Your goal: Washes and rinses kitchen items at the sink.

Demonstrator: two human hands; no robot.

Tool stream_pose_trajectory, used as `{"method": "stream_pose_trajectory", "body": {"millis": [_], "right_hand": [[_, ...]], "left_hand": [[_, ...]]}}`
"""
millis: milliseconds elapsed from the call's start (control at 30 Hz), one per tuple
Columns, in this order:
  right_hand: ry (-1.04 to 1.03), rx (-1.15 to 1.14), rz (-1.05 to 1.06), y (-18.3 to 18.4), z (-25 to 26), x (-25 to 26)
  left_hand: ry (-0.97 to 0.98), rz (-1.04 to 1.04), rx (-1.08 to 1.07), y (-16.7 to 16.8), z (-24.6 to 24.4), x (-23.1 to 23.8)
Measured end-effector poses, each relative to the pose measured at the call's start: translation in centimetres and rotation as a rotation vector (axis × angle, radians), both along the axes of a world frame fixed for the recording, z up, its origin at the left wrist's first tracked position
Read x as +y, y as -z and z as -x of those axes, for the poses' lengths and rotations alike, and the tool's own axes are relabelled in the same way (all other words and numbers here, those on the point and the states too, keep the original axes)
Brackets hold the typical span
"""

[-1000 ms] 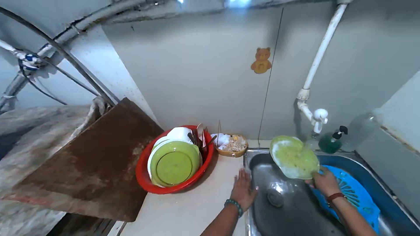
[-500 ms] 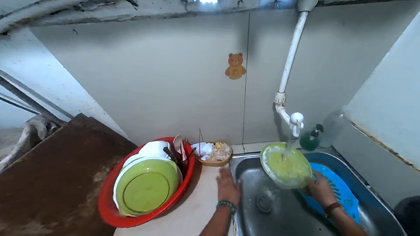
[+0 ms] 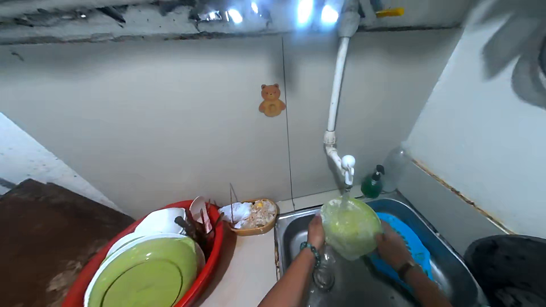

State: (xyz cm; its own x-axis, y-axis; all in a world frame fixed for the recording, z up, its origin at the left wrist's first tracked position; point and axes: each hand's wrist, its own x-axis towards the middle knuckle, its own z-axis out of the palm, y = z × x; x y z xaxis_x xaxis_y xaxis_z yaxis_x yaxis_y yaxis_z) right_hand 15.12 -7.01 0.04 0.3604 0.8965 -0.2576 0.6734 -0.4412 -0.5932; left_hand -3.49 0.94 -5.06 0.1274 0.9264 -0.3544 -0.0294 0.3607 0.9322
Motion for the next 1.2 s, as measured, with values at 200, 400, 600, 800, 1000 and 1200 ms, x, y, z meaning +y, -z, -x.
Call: {"method": "stream_pose_trajectory", "body": {"millis": [200,400,600,800,1000,1200], "right_hand": [[-0.461,-0.36,0.232,2.2,2.7,1.3],[-0.536,-0.256,0.329,3.6,3.5,3.8],[-0.532,-0.226,0.314,4.0,4.5,3.7],[-0.555,-0.227,0.297,4.0,4.9,3.8],[-0.696,-0.115,0.144,2.5,7.0,2.4],[-0.729,-0.311,-0.08,5.7,4.5,-1.7]], "left_hand": [[-0.132,0.021,-0.013,1.8,-1.9,-3.1],[-0.156,0.1,-0.043,1.0,-1.4,-4.5],[-0.172,0.089,-0.014,1.0,-1.4,-5.2],[-0.198,0.107,-0.061,1.8,-1.7,-5.2],[-0.206,0.037,-0.186,1.0,-2.5,-3.9],[-0.187,0.028,-0.193,-0.1,-2.4,-1.7]]}}
